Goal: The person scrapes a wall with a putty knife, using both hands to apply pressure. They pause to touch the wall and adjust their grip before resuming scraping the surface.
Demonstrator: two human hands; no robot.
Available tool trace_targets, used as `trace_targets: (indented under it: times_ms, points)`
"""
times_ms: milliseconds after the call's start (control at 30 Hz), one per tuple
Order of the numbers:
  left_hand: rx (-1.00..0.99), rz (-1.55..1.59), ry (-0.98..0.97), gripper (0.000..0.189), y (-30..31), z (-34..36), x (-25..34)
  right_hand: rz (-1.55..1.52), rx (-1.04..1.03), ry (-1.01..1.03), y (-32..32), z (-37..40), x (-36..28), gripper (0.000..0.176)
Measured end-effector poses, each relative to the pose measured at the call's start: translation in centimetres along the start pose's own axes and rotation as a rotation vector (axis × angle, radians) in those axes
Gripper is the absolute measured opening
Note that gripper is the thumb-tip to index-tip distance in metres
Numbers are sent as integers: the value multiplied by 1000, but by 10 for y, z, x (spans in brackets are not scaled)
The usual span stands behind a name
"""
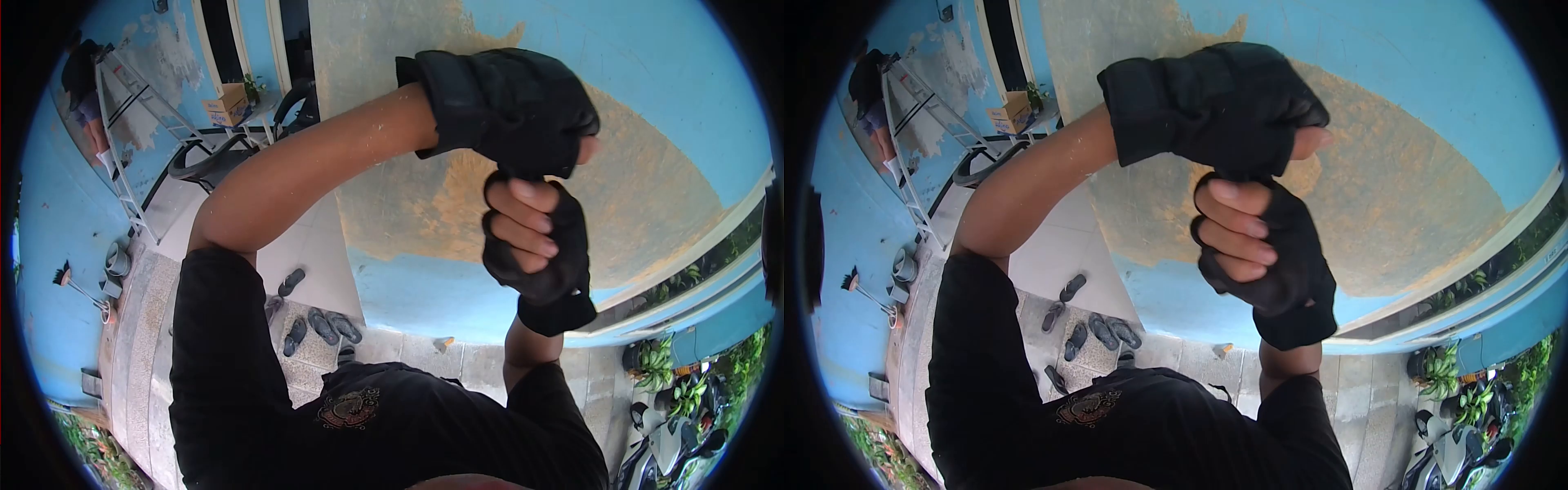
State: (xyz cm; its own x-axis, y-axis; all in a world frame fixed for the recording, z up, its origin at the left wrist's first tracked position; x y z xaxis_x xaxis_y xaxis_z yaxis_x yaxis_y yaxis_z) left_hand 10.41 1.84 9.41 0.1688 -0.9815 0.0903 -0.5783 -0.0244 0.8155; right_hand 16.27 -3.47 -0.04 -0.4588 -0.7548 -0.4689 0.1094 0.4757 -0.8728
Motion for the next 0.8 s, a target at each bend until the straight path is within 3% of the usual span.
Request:
trace_targets:
  times_ms: [67,133,233,300,433,567,667,733,767,800]
  points:
    - [50,-398,-68,37,-12,10,-3,78,126,52,27,-4,3,35]
    - [66,-406,-68,37,-15,12,-4,110,157,57,38,-7,-4,37]
    - [130,-397,-141,37,-6,4,-5,103,30,27,33,-9,-7,36]
    - [62,-453,-33,37,-3,4,-9,183,72,72,27,-15,-12,36]
    - [-26,-525,-6,37,-8,8,-12,156,66,122,37,-20,-9,35]
    - [63,-454,-77,33,-4,15,-9,143,36,141,38,-22,-3,34]
    - [107,-406,-123,29,-4,30,1,235,88,141,47,-13,4,34]
    - [163,-330,-144,21,0,54,23,591,261,271,58,8,13,18]
    - [221,-498,-306,22,-4,72,43,595,253,277,59,15,22,18]
    - [242,-492,-340,28,-14,88,47,641,378,357,65,26,28,13]
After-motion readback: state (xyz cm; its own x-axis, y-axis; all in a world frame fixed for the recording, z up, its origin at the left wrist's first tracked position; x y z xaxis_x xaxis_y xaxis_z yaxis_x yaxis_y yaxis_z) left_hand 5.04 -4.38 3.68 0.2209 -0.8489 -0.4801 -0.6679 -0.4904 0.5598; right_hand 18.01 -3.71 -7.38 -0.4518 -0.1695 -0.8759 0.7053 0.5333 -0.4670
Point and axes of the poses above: each hand's wrist, its own z-axis away from the middle knuckle, its own y-axis out of the back of the hand, x = y × z, the point moved 5 cm from there along -z, towards the middle knuckle, and after that the axes turned 6 degrees about -y, right-handed, at the moved point
